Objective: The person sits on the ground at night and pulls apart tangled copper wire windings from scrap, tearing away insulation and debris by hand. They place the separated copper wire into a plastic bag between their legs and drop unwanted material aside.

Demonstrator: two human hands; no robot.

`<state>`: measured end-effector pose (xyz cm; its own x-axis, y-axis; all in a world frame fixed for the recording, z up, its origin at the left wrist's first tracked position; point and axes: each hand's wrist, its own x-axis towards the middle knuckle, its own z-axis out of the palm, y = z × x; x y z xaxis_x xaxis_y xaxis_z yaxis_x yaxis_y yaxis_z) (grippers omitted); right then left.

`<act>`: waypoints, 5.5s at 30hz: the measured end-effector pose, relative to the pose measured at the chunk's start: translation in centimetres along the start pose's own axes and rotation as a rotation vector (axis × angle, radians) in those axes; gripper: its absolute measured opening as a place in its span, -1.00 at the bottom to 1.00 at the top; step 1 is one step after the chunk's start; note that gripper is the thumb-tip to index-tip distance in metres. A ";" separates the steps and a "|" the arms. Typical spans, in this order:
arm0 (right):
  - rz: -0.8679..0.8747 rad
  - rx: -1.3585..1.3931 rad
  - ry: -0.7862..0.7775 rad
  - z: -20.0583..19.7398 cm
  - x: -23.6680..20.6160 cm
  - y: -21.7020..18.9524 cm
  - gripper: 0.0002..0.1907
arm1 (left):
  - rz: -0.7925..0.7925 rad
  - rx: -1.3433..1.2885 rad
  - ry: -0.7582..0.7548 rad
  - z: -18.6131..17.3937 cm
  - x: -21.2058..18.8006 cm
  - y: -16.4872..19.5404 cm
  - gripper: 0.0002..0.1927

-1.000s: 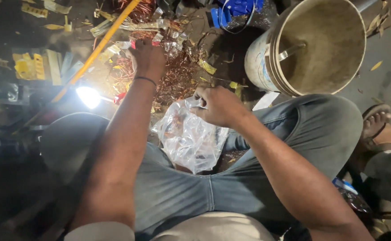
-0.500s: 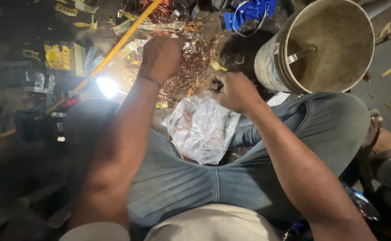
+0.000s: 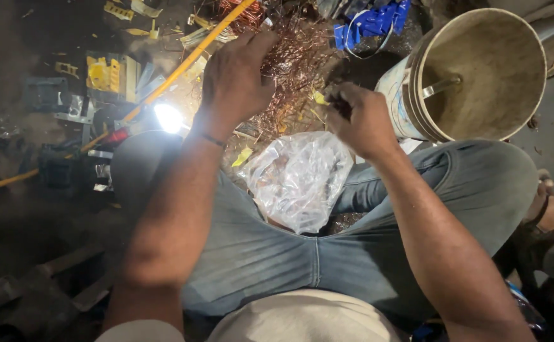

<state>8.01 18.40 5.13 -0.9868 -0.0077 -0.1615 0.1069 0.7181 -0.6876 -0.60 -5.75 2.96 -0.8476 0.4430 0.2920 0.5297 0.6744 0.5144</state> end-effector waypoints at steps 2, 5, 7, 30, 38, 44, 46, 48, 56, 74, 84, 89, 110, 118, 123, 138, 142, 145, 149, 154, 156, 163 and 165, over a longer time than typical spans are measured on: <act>-0.071 0.081 0.106 -0.2 -0.1 -0.5 -0.85 | 0.013 -0.003 -0.048 -0.4 0.3 0.0 -0.43; -0.263 0.193 0.274 -0.8 -0.1 -0.7 -0.88 | -0.038 0.007 -0.115 -0.2 0.7 0.4 -0.45; -0.243 0.261 0.309 -1.1 0.0 -0.5 -0.87 | 0.020 -0.067 -0.044 -0.1 0.8 0.3 -0.41; -0.572 -0.046 0.399 0.8 1.2 0.1 -0.68 | -0.298 -0.851 -0.008 -0.9 2.3 -3.1 -0.58; -0.389 0.052 0.355 1.4 0.4 -0.9 -0.67 | -0.344 -1.084 0.140 0.6 2.3 -4.5 -0.64; -0.723 -0.089 0.367 2.6 -0.2 -3.1 -0.77 | -0.554 -1.020 0.098 1.5 2.3 -4.4 -0.69; -0.753 -0.112 0.339 2.6 -0.7 -3.8 -0.77 | -0.588 -0.983 0.111 2.2 2.4 -4.2 -0.66; -0.761 -0.128 0.323 2.4 -0.9 -4.3 -0.74 | -0.575 -0.937 0.121 3.1 2.3 -4.3 -0.67; -0.746 -0.395 0.180 2.8 -1.0 -4.9 -0.67 | -0.498 -0.770 0.113 6.1 2.8 -4.5 -0.66; -0.136 0.483 0.299 -0.4 0.3 -2.1 -0.94 | -0.612 -0.085 0.401 6.0 2.4 -12.9 -0.55; -0.152 1.104 0.167 -1.8 0.5 -1.6 -0.90 | -0.730 -0.116 0.027 6.3 2.7 -9.1 -0.53; -0.142 1.080 0.198 -2.1 0.4 -1.3 -0.86 | -0.695 -0.105 0.051 7.4 2.9 -9.0 -0.53; -0.125 1.052 0.217 -1.9 0.1 0.0 -0.83 | -0.591 -0.051 -0.094 8.4 2.1 -8.5 -0.46; 0.075 1.202 0.187 -2.7 0.4 -1.3 -0.87 | -0.585 -0.081 -0.134 8.3 2.1 -8.2 -0.49; 0.025 1.220 0.276 -2.4 0.6 -1.7 -0.87 | -0.601 -0.076 -0.167 8.6 2.2 -8.3 -0.49; 0.317 1.159 0.308 -2.3 0.7 -0.4 -0.89 | -0.608 -0.092 -0.198 8.7 2.2 -8.1 -0.51; 0.359 1.212 0.253 -2.5 0.7 -0.4 -0.91 | -0.585 -0.088 -0.173 8.7 2.1 -8.1 -0.50; 0.314 1.293 0.228 -2.4 0.6 -0.4 -0.89 | -0.590 -0.096 -0.169 8.9 2.0 -8.1 -0.49; 0.284 1.303 0.219 -2.4 0.5 -0.3 -0.88 | -0.584 -0.089 -0.180 9.0 2.0 -8.2 -0.50; 0.265 1.327 0.184 -2.4 0.4 -0.2 -0.87 | -0.590 -0.080 -0.199 9.0 2.0 -8.3 -0.49; 0.246 1.369 0.185 -2.4 0.3 -0.1 -0.87 | -0.606 -0.083 -0.212 9.1 2.0 -8.3 -0.49; 0.297 1.406 0.162 -2.3 0.1 -0.5 -0.88 | -0.685 0.013 -0.210 7.6 2.3 -6.4 -0.20; 0.338 1.365 0.172 -1.9 0.3 -0.8 -0.90 | -0.635 0.192 -0.118 6.4 2.6 -4.7 -0.08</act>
<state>7.40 19.16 6.96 -0.8823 0.1809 -0.4345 0.2710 -0.5594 -0.7833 -5.09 -3.99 -3.84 -0.9931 -0.0196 -0.1158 -0.0649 0.9136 0.4013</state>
